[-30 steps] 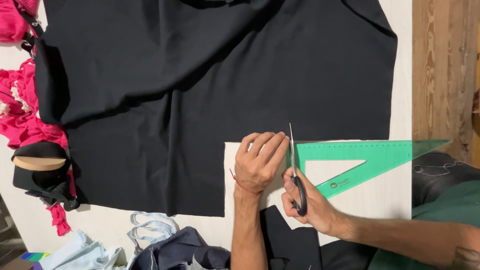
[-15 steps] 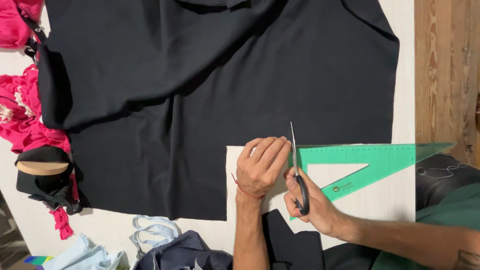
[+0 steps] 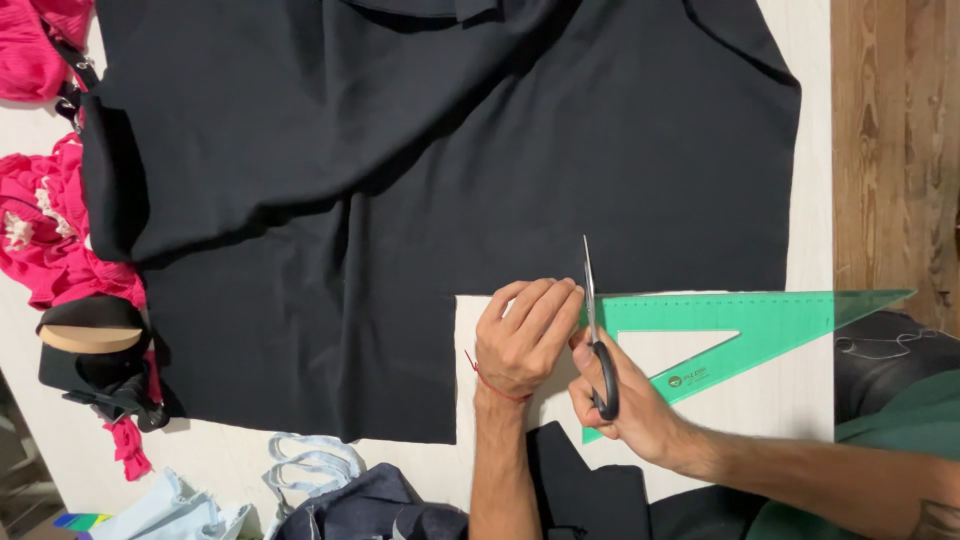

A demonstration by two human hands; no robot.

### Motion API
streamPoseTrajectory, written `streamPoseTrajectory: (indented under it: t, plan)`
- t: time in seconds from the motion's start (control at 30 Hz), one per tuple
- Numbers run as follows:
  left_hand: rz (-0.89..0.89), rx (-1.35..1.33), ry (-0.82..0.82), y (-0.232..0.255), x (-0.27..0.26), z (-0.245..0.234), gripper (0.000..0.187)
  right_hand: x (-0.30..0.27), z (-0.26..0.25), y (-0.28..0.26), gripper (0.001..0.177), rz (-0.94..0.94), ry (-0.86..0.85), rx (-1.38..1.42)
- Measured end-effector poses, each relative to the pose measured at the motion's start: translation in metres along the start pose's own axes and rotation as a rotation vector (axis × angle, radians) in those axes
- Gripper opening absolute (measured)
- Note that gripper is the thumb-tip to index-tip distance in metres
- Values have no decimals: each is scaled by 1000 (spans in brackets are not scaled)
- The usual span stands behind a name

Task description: The person uses a green triangular ruler and scissors to cut rectangular pieces from a large sheet of black fabric on a white table. They repeatedly align the ruler, cut along its edge, and then fold or move the cut pieces aside.

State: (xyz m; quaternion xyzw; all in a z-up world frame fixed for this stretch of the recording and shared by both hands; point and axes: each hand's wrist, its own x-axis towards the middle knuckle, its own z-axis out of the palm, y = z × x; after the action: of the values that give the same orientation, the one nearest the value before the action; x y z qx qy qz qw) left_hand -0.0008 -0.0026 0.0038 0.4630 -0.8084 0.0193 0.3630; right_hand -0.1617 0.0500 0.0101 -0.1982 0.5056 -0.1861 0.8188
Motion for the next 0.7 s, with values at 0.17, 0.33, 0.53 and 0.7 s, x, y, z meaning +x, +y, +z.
streamPoseTrajectory:
  t: [0.17, 0.33, 0.53, 0.7]
  plan:
    - [-4, 8, 10, 0, 0, -1, 29, 2, -3, -9, 50, 4, -30, 10]
    - [-3, -4, 5, 0, -1, -1, 27, 4, -4, -7, 43, 5, -18, 11]
    - [-18, -15, -7, 0, 0, -1, 27, 5, -6, -22, 46, 52, 3, -30]
    - [-40, -44, -5, 0, 0, -3, 22, 8, -4, -21, 48, 39, 17, -54]
